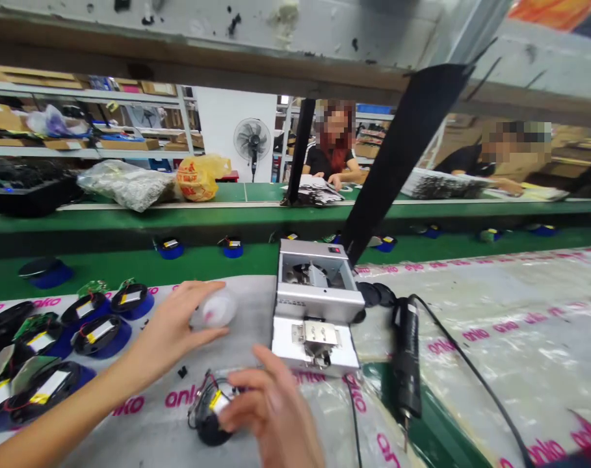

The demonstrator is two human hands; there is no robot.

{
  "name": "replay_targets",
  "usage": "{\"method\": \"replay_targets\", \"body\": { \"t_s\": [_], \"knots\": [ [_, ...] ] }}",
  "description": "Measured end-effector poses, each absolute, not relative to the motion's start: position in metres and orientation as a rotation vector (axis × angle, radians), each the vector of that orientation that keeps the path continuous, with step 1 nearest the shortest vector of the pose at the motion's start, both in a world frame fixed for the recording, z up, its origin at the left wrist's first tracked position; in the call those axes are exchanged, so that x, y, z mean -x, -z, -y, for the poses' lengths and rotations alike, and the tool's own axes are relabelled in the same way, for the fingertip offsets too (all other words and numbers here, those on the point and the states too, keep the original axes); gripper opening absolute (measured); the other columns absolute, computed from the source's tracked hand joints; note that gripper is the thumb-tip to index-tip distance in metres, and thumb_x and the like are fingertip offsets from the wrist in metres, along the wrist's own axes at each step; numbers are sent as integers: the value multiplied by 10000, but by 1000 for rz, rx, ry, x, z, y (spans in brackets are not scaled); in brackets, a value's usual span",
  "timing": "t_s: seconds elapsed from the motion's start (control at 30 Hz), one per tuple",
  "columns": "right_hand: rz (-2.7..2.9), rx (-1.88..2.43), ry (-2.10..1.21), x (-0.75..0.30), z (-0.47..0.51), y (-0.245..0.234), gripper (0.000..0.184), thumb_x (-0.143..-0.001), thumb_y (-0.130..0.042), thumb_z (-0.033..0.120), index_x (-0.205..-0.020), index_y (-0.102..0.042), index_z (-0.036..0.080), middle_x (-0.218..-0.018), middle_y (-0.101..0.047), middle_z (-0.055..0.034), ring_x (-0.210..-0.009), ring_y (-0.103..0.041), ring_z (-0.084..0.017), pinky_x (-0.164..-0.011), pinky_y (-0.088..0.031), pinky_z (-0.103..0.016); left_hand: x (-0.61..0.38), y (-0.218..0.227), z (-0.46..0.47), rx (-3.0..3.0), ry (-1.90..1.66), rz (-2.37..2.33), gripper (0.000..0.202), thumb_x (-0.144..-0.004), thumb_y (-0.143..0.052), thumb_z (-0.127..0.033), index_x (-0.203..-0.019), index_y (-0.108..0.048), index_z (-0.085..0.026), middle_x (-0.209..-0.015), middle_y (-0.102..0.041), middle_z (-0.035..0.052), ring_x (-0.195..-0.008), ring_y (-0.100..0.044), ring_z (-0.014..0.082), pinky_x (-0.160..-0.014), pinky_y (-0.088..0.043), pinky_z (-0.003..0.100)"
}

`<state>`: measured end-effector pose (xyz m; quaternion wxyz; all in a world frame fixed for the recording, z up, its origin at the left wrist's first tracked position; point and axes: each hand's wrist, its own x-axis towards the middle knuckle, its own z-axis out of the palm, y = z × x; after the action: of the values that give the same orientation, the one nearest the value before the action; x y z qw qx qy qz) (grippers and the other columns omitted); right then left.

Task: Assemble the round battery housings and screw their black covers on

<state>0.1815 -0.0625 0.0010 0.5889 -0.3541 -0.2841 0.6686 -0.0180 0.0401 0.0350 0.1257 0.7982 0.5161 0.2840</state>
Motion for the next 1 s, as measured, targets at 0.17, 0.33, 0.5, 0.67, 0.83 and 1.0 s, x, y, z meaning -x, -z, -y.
{"method": "replay_targets", "body": {
  "t_s": [0.17, 0.33, 0.5, 0.67, 0.83, 1.0],
  "knots": [
    [327, 609, -1936, -137, 33, -20, 564, -901, -601, 628, -1234, -634, 174, -1063, -723, -104, -857, -703, -213, -673, -573, -303, 22, -39, -4, -2703, -1010, -882, 605, -952, -588, -178, -1484, -365, -362, -1415, -608, 41, -1251, -535, 262, -1034, -472, 426],
    [248, 513, -1848, -141, 33, -38, 481, -819, -728, 586, -1117, -705, 209, -1182, -701, -78, -976, -689, -245, -805, -603, -385, 29, -51, 4, -2668, -933, -801, 803, -906, -689, -324, -1546, -214, -422, -1503, -521, 36, -1399, -426, 262, -1137, -399, 438],
    [601, 576, -1124, -180, 42, -61, 638, -712, -799, 643, -1213, -675, 268, -1191, -674, -39, -1056, -655, -225, -885, -576, -350, 29, -28, 10, -2101, -716, -1131, 1057, -581, -916, -479, -1488, -397, -323, -1527, -472, 91, -1367, -476, 328, -1140, -399, 468],
    [714, 666, -790, -196, 53, -47, 720, -585, -914, 542, -1213, -637, 326, -1187, -646, 3, -1064, -635, -225, -944, -539, -360, 18, 1, 18, -1778, -398, -1064, 880, -622, -893, -394, -1413, -515, -314, -1393, -612, 60, -1281, -549, 318, -1101, -414, 479],
    [779, 708, -787, -184, 54, -21, 700, -650, -907, 421, -1263, -590, 306, -1087, -656, -20, -938, -661, -210, -911, -568, -413, 20, 10, 16, -1792, -448, -951, 733, -608, -887, -384, -1275, -595, -294, -1293, -647, 35, -1197, -581, 307, -1037, -437, 440],
    [762, 780, -745, -175, 49, -7, 761, -620, -926, 368, -1284, -567, 276, -1124, -633, -53, -959, -651, -210, -893, -581, -403, 18, 13, 13, -1810, -575, -873, 611, -590, -906, -319, -1125, -623, -241, -1178, -625, 27, -1096, -601, 252, -948, -467, 351]
  ]
}}
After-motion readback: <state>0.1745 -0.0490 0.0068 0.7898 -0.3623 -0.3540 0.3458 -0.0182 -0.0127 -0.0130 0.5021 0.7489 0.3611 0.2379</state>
